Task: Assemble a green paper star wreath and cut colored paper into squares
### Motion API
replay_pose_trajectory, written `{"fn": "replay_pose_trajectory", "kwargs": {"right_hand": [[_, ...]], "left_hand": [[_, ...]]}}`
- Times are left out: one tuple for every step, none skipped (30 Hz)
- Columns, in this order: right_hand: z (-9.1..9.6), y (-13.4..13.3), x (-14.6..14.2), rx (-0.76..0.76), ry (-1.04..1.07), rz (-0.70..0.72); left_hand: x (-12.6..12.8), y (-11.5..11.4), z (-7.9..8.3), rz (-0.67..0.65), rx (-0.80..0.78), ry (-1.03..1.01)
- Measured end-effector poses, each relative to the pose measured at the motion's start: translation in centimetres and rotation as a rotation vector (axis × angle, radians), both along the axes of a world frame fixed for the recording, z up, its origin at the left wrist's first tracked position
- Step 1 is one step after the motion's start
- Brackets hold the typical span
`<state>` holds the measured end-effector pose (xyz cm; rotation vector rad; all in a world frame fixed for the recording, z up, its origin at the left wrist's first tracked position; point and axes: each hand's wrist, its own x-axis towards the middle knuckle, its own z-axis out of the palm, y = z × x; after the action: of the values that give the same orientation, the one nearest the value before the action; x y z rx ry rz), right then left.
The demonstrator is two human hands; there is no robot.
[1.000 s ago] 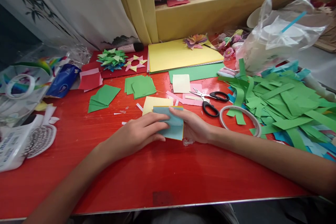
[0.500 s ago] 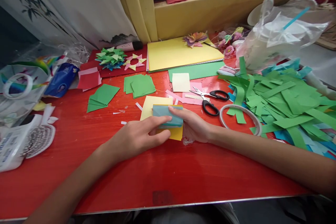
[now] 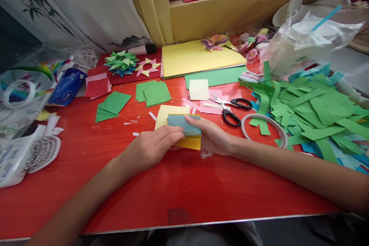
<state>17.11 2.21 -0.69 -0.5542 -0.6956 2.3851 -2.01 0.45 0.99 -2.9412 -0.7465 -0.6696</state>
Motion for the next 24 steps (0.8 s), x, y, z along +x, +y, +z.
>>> {"fn": "replay_pose_trajectory", "kwargs": {"right_hand": [[0.0, 0.0, 0.0, 0.0, -0.007, -0.001], [0.0, 0.0, 0.0, 0.0, -0.016, -0.004], [0.0, 0.0, 0.0, 0.001, -0.024, -0.007], [0.0, 0.0, 0.0, 0.001, -0.032, -0.011], [0.0, 0.0, 0.0, -0.001, -0.039, -0.016], [0.0, 0.0, 0.0, -0.004, -0.045, -0.019], [-0.1, 0.1, 0.0, -0.007, -0.05, -0.023], [-0.2, 0.1, 0.0, -0.008, -0.052, -0.025], [-0.3, 0.1, 0.0, -0.007, -0.049, -0.024], [-0.4, 0.1, 0.0, 0.0, -0.039, -0.02], [-0.4, 0.1, 0.0, 0.012, -0.022, -0.017], [-0.5, 0.1, 0.0, 0.03, 0.0, -0.015], [-0.6, 0.2, 0.0, 0.051, 0.025, -0.012], [-0.6, 0.2, 0.0, 0.072, 0.048, -0.007], [-0.6, 0.1, 0.0, 0.089, 0.066, -0.004], [-0.6, 0.1, 0.0, 0.103, 0.078, 0.0], [-0.6, 0.1, 0.0, 0.11, 0.082, 0.006], [-0.6, 0.1, 0.0, 0.114, 0.079, 0.012], [-0.6, 0.1, -0.1, 0.115, 0.071, 0.017], [-0.6, 0.1, -0.1, 0.112, 0.063, 0.02], [-0.6, 0.1, -0.1, 0.107, 0.055, 0.019], [-0.5, 0.2, -0.1, 0.102, 0.048, 0.016], [-0.5, 0.2, -0.2, 0.096, 0.044, 0.011], [-0.5, 0.2, -0.2, 0.089, 0.038, 0.007]], "left_hand": [[0.0, -0.1, 0.0, 0.004, 0.028, 0.02], [0.1, -0.2, 0.1, -0.001, 0.06, 0.039], [0.2, -0.3, 0.2, -0.012, 0.095, 0.051], [0.3, -0.3, 0.2, -0.027, 0.13, 0.058], [0.5, -0.3, 0.3, -0.038, 0.157, 0.064], [0.6, -0.3, 0.4, -0.044, 0.18, 0.065], [0.7, -0.3, 0.4, -0.047, 0.203, 0.068], [0.8, -0.3, 0.4, -0.056, 0.223, 0.077], [0.8, -0.3, 0.4, -0.067, 0.243, 0.086], [0.9, -0.3, 0.3, -0.07, 0.255, 0.088], [0.9, -0.3, 0.2, -0.061, 0.257, 0.08], [0.9, -0.4, 0.2, -0.039, 0.244, 0.063], [0.8, -0.4, 0.1, -0.004, 0.214, 0.038], [0.8, -0.5, 0.0, 0.038, 0.165, 0.01], [0.8, -0.5, -0.1, 0.081, 0.113, -0.022], [0.8, -0.5, -0.2, 0.114, 0.06, -0.054], [0.8, -0.5, -0.2, 0.137, 0.012, -0.085], [0.8, -0.5, -0.3, 0.157, -0.031, -0.114], [0.9, -0.4, -0.2, 0.173, -0.07, -0.14], [1.0, -0.4, -0.2, 0.184, -0.104, -0.164], [1.0, -0.3, -0.1, 0.191, -0.136, -0.184], [1.1, -0.2, 0.0, 0.199, -0.169, -0.199], [1.2, -0.2, 0.2, 0.205, -0.198, -0.213], [1.2, -0.2, 0.3, 0.21, -0.225, -0.227]]}}
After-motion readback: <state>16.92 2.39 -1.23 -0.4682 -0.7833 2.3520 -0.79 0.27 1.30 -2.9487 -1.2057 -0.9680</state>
